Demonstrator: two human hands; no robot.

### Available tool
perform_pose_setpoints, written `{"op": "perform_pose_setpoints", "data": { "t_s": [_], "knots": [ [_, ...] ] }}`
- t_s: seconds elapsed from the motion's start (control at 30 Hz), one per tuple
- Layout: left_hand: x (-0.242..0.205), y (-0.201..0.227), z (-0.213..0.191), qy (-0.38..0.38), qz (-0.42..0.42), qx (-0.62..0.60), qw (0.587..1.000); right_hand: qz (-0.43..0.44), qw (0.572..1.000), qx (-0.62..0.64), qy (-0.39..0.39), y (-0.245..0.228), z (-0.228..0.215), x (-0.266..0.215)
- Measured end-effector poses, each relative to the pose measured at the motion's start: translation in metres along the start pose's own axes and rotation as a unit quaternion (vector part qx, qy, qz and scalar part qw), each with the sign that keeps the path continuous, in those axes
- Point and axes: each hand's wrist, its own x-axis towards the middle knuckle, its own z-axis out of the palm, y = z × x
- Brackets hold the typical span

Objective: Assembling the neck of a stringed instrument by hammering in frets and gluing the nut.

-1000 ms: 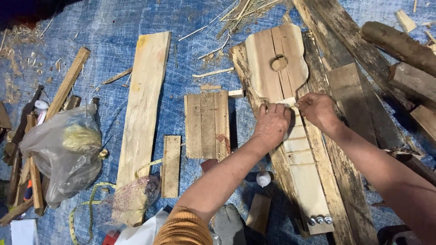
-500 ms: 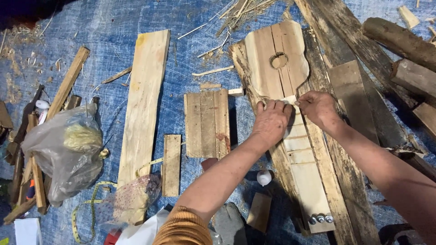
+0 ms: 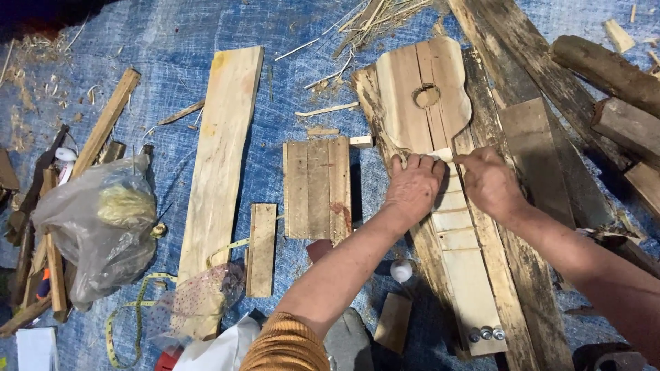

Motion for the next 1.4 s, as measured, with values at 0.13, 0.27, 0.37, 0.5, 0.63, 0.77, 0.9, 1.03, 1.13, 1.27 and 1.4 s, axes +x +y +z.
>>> {"op": "perform_pose_setpoints", "data": {
  "t_s": [0.13,0.27,0.37,0.5,0.63,0.77,0.9,1.03,1.13,1.27,1.4],
  "knots": [
    [0.002,-0.003,0.001,0.002,0.004,-0.003,1.0,-0.049,0.996,-0.067,0.017,-0.014,-0.002,-0.001],
    [0.002,-0.001,-0.008,-0.011,0.002,-0.004,1.0,0.042,0.973,0.223,-0.034,-0.04,-0.025,-0.002],
    [0.002,-0.001,-0.004,-0.012,0.0,-0.001,1.0,0.038,0.979,0.197,-0.034,-0.035,-0.021,-0.001],
    [0.0,0.002,-0.014,0.003,0.006,0.0,1.0,-0.045,0.999,-0.016,-0.013,-0.006,-0.04,0.008],
    [0.004,0.004,-0.063,-0.113,0.006,0.01,0.994,0.04,0.997,-0.043,-0.046,-0.026,-0.077,0.015],
    [-0.001,0.001,-0.026,-0.056,0.002,0.001,0.998,0.06,0.993,0.025,-0.099,-0.039,-0.065,0.001],
    [0.0,-0.002,0.001,-0.007,0.008,0.013,1.0,-0.046,0.982,-0.179,-0.042,-0.017,-0.001,-0.002],
    [-0.002,-0.001,-0.007,-0.008,0.01,0.01,1.0,0.037,0.982,-0.164,-0.085,-0.016,0.009,-0.001],
    [-0.004,-0.002,-0.006,-0.01,0.007,-0.001,1.0,0.081,0.975,-0.168,-0.117,-0.009,0.012,-0.001],
    [-0.004,-0.004,-0.004,-0.015,0.009,-0.004,1.0,0.029,0.978,-0.18,-0.099,0.005,0.018,-0.002],
    [-0.002,-0.005,-0.001,-0.026,0.01,-0.001,1.0,0.048,0.975,-0.178,-0.127,-0.023,0.001,0.001]
  ]
}}
